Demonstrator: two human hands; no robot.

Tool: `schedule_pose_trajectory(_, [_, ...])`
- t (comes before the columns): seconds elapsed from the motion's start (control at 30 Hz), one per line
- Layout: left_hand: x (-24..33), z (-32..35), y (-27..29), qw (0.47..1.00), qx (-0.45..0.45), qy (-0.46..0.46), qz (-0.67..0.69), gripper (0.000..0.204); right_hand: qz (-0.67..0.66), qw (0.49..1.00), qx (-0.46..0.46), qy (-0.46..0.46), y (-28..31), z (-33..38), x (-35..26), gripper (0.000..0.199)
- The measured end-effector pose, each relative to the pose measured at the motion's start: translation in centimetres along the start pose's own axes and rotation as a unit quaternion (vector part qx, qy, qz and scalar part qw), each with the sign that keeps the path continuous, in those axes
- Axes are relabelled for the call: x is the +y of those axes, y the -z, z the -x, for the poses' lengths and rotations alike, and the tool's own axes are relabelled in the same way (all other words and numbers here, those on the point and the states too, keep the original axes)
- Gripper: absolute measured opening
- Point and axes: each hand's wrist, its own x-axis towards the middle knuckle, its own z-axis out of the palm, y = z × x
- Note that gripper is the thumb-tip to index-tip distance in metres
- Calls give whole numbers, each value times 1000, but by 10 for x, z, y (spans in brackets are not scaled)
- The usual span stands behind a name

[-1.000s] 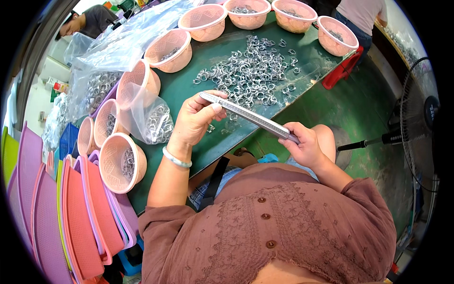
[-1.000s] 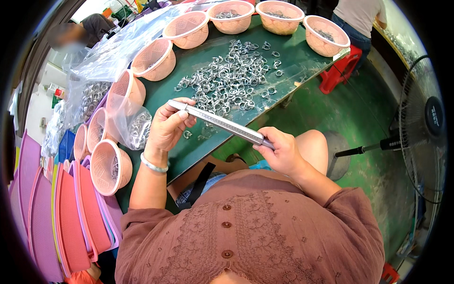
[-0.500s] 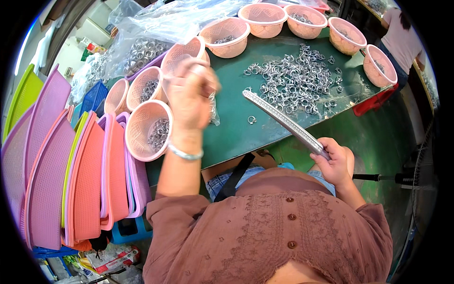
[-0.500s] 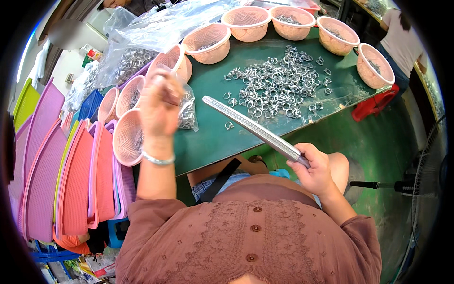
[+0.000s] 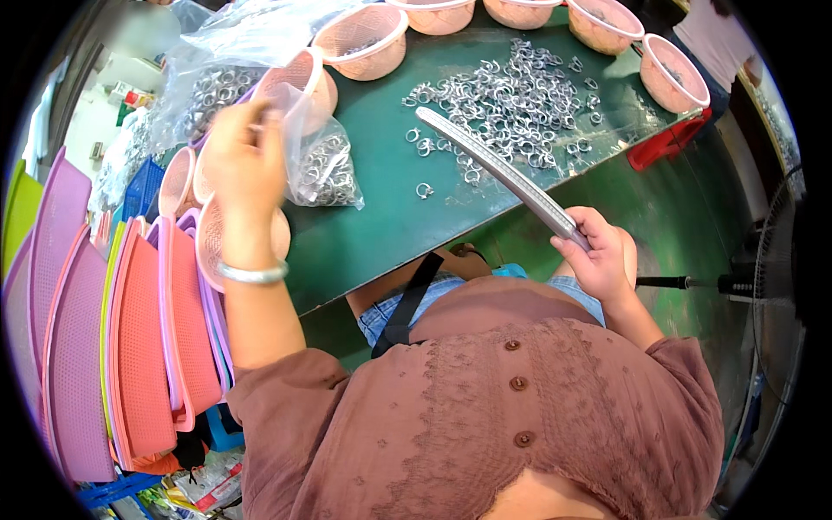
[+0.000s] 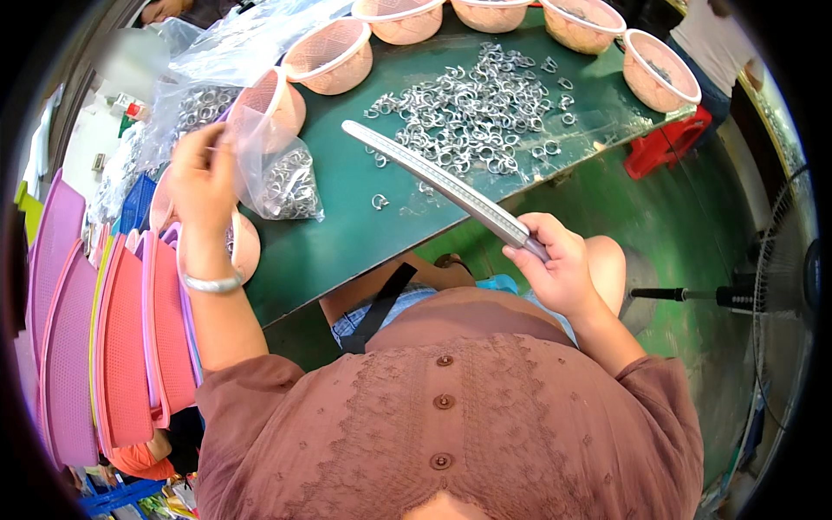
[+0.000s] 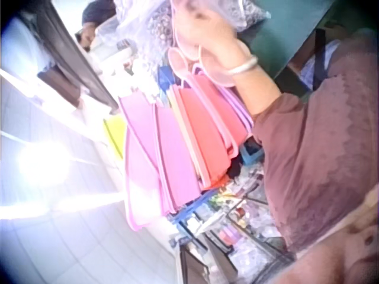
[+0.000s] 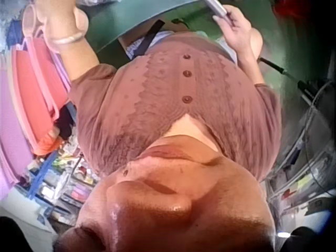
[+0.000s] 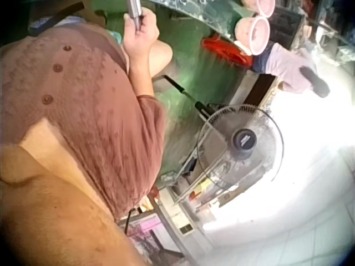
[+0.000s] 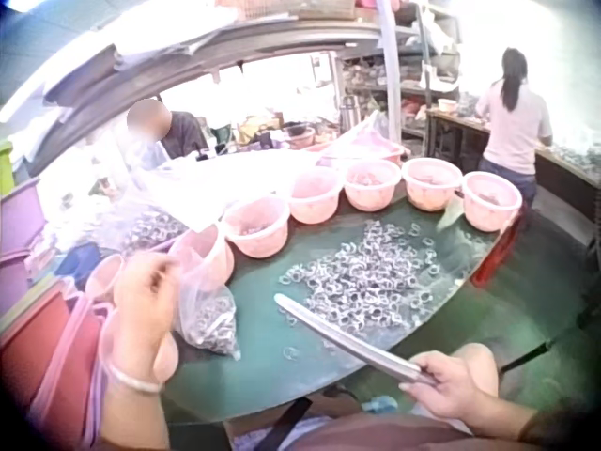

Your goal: The person takes metal rings from small bins, slides them onto a graduated measurement rod to check their size, and then places them into different containers on the table.

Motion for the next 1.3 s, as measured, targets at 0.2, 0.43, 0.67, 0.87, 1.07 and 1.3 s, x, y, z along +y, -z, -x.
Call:
schedule_pose_trajectory(0.2, [57,67,-65,951,-304,-7,-62,32,-7,1000,3,2,2,2,3,20])
schedule_pose_trajectory(0.43, [42,80,-84,946,-293,87,110,11,18,1000,-8,-13,7,4,4,20])
schedule_pose_trajectory(0.67, [24,77,-76,604,-170,363,689,23,13,998,-56,-35,4,4,3,19])
schedule_pose_trajectory(0.87, [29,79,-76,623,-225,287,692,29,26,996,-85,-31,1,2,-6,19])
schedule_pose_trajectory(1.07, [40,85,-77,587,-248,315,704,26,42,996,-81,-19,-2,2,-5,19])
schedule_pose_trajectory(1.3, [37,90,-74,592,-259,299,702,27,61,995,-78,-5,-2,4,-4,20])
